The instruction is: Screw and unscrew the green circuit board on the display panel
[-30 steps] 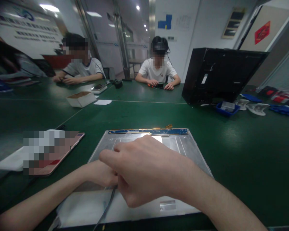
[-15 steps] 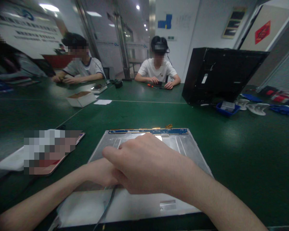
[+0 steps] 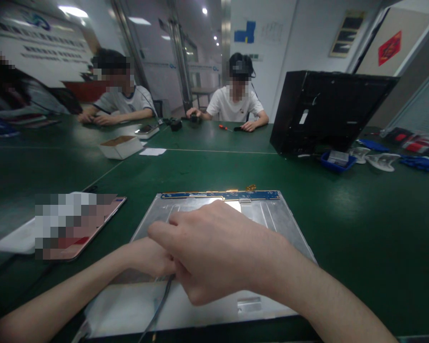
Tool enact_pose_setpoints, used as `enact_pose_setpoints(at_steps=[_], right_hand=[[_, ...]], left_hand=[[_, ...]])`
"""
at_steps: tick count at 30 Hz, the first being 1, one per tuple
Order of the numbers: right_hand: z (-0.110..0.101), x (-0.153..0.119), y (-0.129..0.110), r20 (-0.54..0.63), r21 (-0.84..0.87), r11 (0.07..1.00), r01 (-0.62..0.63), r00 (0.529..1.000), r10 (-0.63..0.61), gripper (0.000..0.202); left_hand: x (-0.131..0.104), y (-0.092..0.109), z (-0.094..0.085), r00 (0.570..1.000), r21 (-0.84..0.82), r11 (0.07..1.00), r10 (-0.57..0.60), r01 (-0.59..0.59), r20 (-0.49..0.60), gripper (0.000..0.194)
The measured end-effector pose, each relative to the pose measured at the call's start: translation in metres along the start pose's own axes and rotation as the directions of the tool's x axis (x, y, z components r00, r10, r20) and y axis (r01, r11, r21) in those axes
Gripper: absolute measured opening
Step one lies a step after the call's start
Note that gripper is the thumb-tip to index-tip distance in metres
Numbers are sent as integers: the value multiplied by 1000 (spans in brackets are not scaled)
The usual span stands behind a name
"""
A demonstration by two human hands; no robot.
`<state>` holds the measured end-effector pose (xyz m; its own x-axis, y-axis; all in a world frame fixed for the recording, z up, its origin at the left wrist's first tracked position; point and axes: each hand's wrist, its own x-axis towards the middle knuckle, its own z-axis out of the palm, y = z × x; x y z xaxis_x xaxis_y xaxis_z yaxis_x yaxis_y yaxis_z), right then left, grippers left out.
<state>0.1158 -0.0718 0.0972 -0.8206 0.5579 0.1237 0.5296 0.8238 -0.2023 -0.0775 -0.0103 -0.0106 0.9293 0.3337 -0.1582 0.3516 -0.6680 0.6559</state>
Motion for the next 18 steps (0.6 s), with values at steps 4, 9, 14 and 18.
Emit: enact_pose_setpoints(at_steps=[4, 9, 14, 18], right_hand=[[-1, 1, 0, 8, -24, 1000, -17, 1000, 17, 12], [0, 2, 0, -9, -41, 998, -50, 999, 49, 9], [0, 1, 1, 0, -31, 998, -58, 998, 58, 8], [-1, -2, 0, -3, 11, 1000, -16, 1000, 16, 10]], left_hand=[[0, -2, 2, 1000, -17, 1000, -12, 12, 18, 11], [-2, -4, 3, 999, 26, 999, 35, -34, -31, 8], [0, -4, 1, 995, 44, 995, 93, -92, -23, 7], [1, -4, 3, 999, 26, 998, 49, -49, 5, 9]])
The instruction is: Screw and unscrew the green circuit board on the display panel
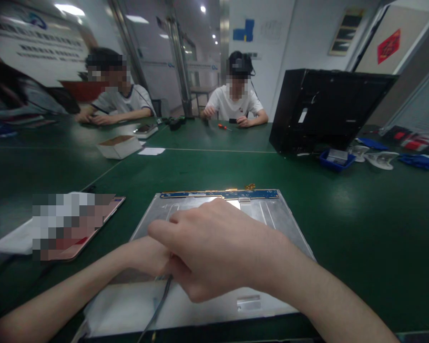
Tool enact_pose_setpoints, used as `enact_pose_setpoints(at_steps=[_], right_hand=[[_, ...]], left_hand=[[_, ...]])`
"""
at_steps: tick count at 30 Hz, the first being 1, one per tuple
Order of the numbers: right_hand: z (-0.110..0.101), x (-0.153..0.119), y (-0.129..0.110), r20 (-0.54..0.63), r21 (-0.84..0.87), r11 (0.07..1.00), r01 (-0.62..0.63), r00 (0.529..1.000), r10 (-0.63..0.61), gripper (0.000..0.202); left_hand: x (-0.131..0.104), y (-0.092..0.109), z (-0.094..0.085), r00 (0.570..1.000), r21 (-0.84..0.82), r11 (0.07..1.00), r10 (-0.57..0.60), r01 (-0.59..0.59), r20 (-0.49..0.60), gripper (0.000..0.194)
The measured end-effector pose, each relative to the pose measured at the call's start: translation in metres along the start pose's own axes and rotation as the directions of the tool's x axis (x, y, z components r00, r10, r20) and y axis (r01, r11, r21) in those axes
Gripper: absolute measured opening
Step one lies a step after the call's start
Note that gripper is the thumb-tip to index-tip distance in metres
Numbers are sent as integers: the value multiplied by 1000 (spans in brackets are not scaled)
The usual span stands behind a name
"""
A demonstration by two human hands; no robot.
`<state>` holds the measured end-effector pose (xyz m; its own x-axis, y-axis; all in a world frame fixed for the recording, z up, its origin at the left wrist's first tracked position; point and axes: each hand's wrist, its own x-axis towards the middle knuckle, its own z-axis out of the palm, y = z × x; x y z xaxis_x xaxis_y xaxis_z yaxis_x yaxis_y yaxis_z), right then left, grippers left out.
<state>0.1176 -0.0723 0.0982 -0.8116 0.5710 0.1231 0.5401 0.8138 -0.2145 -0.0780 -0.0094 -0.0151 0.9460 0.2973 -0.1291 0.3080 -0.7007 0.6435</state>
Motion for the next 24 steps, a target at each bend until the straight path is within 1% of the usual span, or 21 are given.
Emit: enact_pose_setpoints(at_steps=[4, 7, 10, 14, 18, 22, 24], right_hand=[[0, -1, 0, 14, 36, 999, 25, 1000, -26, 12], [0, 1, 0, 12, 22, 1000, 13, 1000, -13, 9], [1, 3, 0, -5, -27, 999, -27, 1000, 26, 6], [1, 4, -1, -1, -35, 998, -48, 999, 48, 9], [-1, 2, -1, 21, -9, 1000, -14, 1000, 14, 8], [-1, 1, -1, 16, 9, 1000, 14, 1000, -14, 13], [0, 1, 0, 18, 11, 1000, 14, 1000, -15, 12]], left_hand=[[-1, -1, 3, 998, -44, 997, -63, 62, -21, 10], [-1, -2, 2, 999, -39, 998, -41, 41, -22, 11], [-1, -1, 0, 1000, -19, 1000, -23, 23, -6, 9], [-2, 0, -3, 999, -40, 999, -37, 36, -7, 7], [-3, 1, -2, 998, -86, 994, -64, 62, -13, 12], [-3, 1, -1, 997, -149, 986, -70, 68, -9, 10], [-3, 1, -1, 997, -137, 988, -74, 71, -13, 9]])
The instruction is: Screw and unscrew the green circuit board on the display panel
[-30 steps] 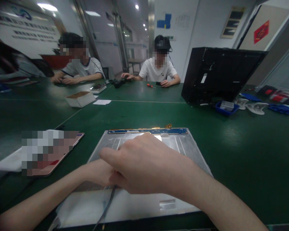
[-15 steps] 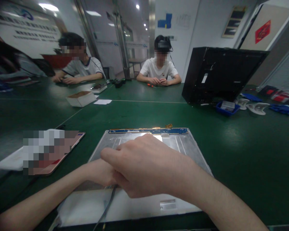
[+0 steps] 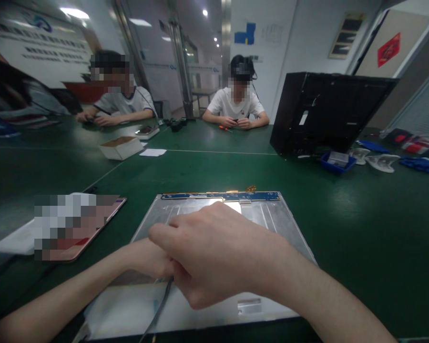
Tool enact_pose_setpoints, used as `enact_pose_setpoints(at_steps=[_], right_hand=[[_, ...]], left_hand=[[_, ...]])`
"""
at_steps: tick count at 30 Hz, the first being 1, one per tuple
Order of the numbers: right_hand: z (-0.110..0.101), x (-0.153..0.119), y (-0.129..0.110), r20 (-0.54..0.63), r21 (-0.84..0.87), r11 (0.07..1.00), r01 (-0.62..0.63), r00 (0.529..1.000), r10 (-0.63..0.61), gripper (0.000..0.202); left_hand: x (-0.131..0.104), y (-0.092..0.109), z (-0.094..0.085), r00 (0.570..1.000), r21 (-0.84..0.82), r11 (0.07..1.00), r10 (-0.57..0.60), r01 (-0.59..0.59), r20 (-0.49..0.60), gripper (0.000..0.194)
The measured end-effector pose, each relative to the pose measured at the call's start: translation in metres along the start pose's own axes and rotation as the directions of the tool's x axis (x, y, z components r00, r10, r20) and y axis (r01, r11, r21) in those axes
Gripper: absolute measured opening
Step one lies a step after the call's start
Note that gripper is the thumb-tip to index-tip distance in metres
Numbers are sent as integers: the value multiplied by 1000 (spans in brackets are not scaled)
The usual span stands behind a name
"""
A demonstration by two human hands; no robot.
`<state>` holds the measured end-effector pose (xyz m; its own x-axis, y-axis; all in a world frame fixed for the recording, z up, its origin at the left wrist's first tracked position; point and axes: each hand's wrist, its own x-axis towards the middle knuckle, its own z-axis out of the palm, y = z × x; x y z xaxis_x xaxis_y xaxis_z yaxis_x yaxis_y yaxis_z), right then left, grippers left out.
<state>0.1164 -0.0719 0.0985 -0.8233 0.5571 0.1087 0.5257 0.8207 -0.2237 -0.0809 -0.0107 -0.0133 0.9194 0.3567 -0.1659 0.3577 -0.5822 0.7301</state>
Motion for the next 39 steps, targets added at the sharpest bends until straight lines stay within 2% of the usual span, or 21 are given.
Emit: enact_pose_setpoints(at_steps=[5, 9, 19, 26, 30, 35, 39], right_hand=[[0, 2, 0, -3, -33, 999, -35, 999, 35, 7], [0, 3, 0, -18, -50, 997, -57, 998, 56, 8], [-2, -1, -1, 16, 17, 1000, 0, 1000, 0, 15], [0, 2, 0, 2, -33, 998, -45, 999, 45, 2], [-1, 3, 1, 0, -30, 998, -59, 998, 59, 7], [-1, 1, -1, 8, -11, 1000, -25, 1000, 25, 13], [-2, 0, -2, 34, 2, 1000, -17, 999, 17, 17]], left_hand=[[1, 1, -1, 1000, 72, 997, 0, 1, -3, 7], [1, -1, -2, 1000, 67, 998, 15, -17, 28, 7], [1, 1, -1, 1000, 50, 999, -4, 4, -12, 7], [2, 0, -1, 1000, 75, 997, -19, 20, -5, 6], [2, 0, -2, 1000, 85, 996, -9, 7, 25, 11], [1, 0, 0, 1000, 89, 996, -3, 5, -27, 7], [3, -1, -1, 1000, 26, 1000, -10, 9, 14, 7]])
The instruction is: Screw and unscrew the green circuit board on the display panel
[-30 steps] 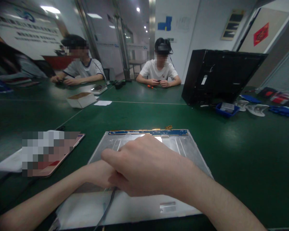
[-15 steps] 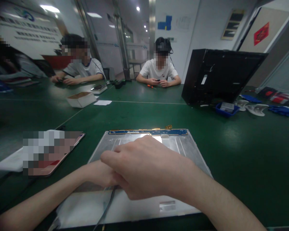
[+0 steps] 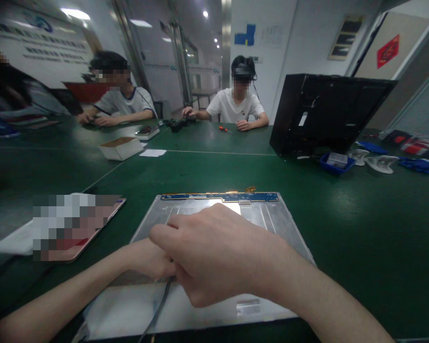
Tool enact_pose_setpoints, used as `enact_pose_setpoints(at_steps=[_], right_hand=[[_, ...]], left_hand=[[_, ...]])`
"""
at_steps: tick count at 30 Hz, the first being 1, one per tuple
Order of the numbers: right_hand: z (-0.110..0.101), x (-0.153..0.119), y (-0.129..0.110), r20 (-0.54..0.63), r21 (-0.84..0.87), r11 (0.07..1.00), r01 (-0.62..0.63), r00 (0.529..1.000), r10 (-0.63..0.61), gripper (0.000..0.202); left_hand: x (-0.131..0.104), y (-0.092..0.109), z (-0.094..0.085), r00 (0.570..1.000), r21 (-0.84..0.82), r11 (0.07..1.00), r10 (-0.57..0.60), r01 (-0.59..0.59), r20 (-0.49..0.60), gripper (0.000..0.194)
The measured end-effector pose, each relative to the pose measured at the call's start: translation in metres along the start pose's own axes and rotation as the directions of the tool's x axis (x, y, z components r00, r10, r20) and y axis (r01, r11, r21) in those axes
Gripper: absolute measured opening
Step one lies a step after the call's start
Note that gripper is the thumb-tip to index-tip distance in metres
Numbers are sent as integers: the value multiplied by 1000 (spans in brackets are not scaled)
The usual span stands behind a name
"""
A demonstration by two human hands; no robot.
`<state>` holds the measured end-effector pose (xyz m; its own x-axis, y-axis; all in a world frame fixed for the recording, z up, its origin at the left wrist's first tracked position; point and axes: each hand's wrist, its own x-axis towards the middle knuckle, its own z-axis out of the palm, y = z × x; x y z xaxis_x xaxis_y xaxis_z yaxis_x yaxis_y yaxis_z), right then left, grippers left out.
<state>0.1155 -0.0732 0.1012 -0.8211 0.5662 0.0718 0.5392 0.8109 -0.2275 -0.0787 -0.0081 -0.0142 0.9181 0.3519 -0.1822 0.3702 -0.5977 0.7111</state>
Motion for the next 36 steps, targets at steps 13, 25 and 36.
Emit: enact_pose_setpoints(at_steps=[13, 25, 36], right_hand=[[1, 0, 2, -28, -17, 1000, -16, 999, 16, 12], [3, 1, 3, -38, -38, 999, -21, 999, 19, 10], [5, 3, 3, -53, -71, 997, -43, 998, 39, 5]], left_hand=[[-2, 2, 0, 1000, 60, 998, 1, 0, -18, 7], [0, 5, -1, 999, 27, 999, -46, 45, 23, 6], [0, 2, 3, 990, 129, 983, -137, 131, 36, 10]])
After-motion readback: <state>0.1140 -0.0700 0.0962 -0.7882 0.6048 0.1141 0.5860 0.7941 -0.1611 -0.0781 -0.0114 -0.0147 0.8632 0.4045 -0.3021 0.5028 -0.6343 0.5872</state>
